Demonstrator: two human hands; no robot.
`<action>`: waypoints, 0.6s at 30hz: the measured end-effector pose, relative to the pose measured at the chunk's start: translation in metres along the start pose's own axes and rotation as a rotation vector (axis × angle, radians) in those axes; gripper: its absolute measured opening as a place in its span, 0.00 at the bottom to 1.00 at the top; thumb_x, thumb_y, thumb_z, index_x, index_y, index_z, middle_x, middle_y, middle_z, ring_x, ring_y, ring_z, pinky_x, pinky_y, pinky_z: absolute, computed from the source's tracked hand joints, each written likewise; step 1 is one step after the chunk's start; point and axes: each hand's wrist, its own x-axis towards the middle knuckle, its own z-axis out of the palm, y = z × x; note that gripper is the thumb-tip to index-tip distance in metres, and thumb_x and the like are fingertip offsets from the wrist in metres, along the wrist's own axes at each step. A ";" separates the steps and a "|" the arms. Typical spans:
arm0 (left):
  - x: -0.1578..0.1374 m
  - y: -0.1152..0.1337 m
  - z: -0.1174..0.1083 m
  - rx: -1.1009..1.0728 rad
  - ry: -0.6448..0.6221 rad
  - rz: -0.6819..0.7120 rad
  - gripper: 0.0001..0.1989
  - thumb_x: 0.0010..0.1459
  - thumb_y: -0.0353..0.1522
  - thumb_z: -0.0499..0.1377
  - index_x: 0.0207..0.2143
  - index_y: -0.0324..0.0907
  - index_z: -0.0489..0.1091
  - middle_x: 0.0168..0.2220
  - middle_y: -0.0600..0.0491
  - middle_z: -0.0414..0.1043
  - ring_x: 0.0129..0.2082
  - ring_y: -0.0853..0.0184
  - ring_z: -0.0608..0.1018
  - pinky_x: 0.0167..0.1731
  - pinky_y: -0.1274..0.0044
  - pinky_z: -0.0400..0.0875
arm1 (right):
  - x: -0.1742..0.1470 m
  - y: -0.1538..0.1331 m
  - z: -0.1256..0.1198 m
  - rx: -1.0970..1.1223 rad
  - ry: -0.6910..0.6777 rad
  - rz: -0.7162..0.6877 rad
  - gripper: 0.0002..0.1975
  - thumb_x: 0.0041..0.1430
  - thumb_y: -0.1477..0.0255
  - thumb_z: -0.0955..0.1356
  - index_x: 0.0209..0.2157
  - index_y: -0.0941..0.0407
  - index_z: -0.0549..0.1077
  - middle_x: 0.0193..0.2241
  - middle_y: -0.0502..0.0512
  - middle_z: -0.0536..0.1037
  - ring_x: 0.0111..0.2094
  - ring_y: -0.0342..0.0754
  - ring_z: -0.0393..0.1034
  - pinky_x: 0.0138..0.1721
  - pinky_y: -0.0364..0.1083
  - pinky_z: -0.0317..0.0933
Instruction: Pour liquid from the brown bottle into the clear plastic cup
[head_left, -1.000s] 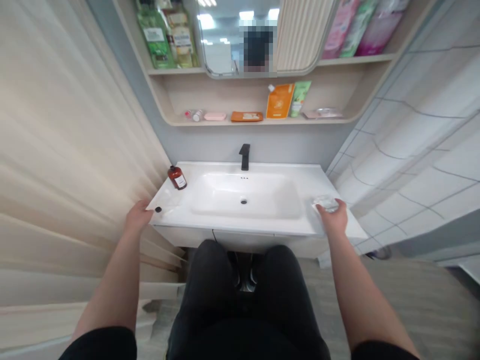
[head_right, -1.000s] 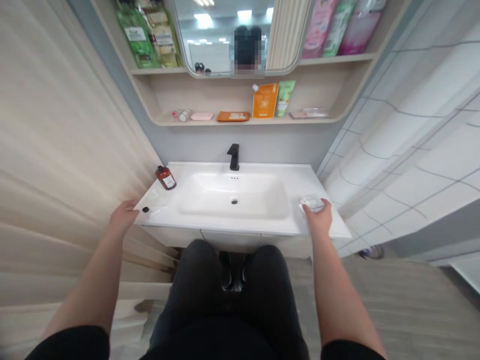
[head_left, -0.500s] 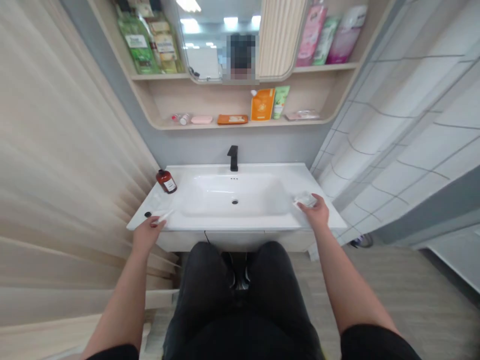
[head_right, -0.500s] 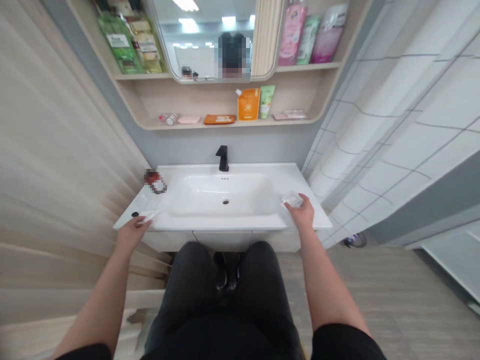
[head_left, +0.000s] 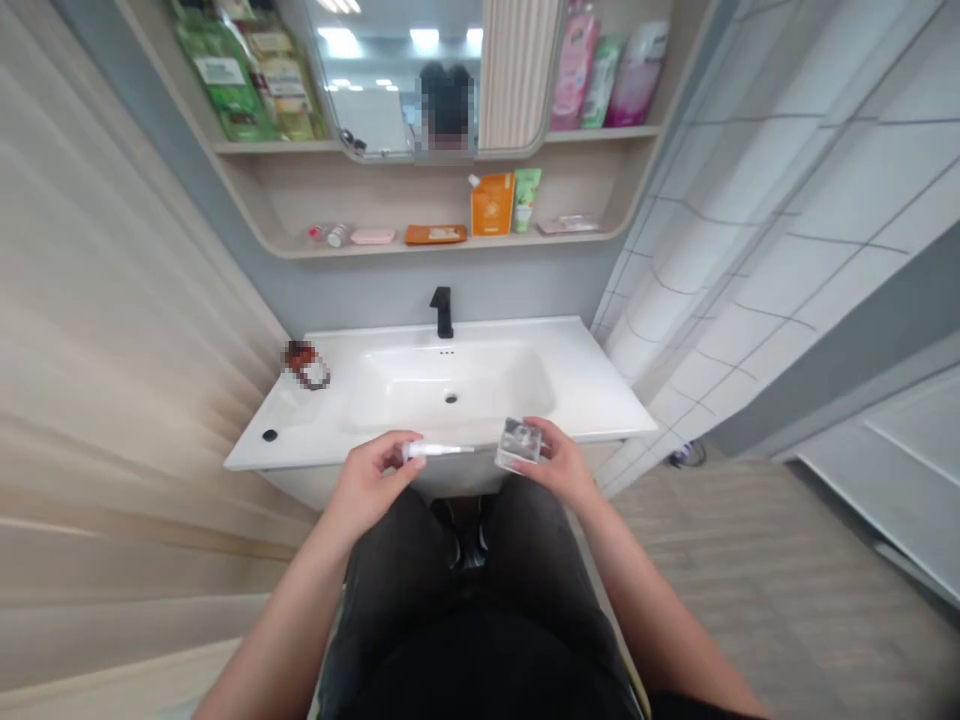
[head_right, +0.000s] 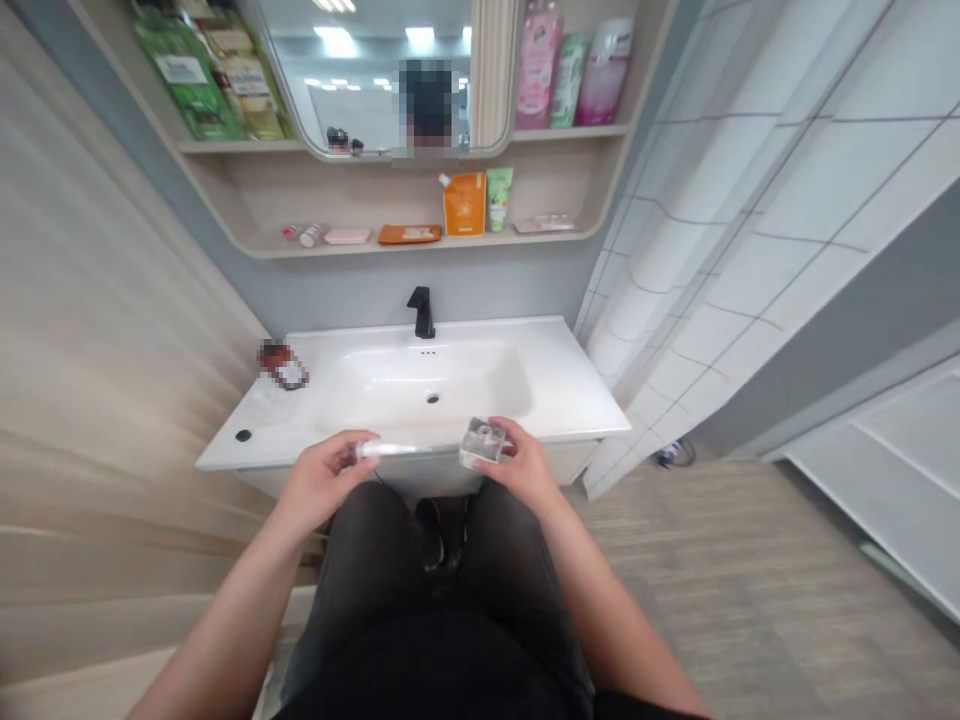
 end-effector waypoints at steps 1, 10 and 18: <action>0.004 0.009 0.004 0.037 -0.002 0.030 0.19 0.59 0.48 0.70 0.48 0.50 0.83 0.34 0.51 0.81 0.33 0.59 0.82 0.37 0.67 0.79 | -0.005 -0.006 0.008 -0.002 -0.028 -0.022 0.40 0.48 0.57 0.84 0.61 0.50 0.77 0.58 0.60 0.82 0.58 0.63 0.79 0.57 0.61 0.77; 0.017 0.051 -0.002 0.289 -0.137 0.208 0.15 0.62 0.42 0.67 0.48 0.49 0.84 0.38 0.51 0.84 0.35 0.59 0.82 0.39 0.67 0.79 | -0.018 -0.043 0.043 -0.062 -0.136 -0.121 0.39 0.48 0.59 0.85 0.62 0.48 0.77 0.59 0.58 0.83 0.56 0.63 0.80 0.56 0.61 0.77; 0.032 0.098 0.007 0.726 -0.440 0.366 0.09 0.62 0.35 0.63 0.39 0.50 0.85 0.34 0.47 0.84 0.36 0.54 0.84 0.40 0.65 0.76 | -0.016 -0.049 0.065 -0.152 -0.184 -0.176 0.40 0.46 0.63 0.85 0.61 0.46 0.78 0.59 0.57 0.83 0.57 0.65 0.81 0.59 0.63 0.75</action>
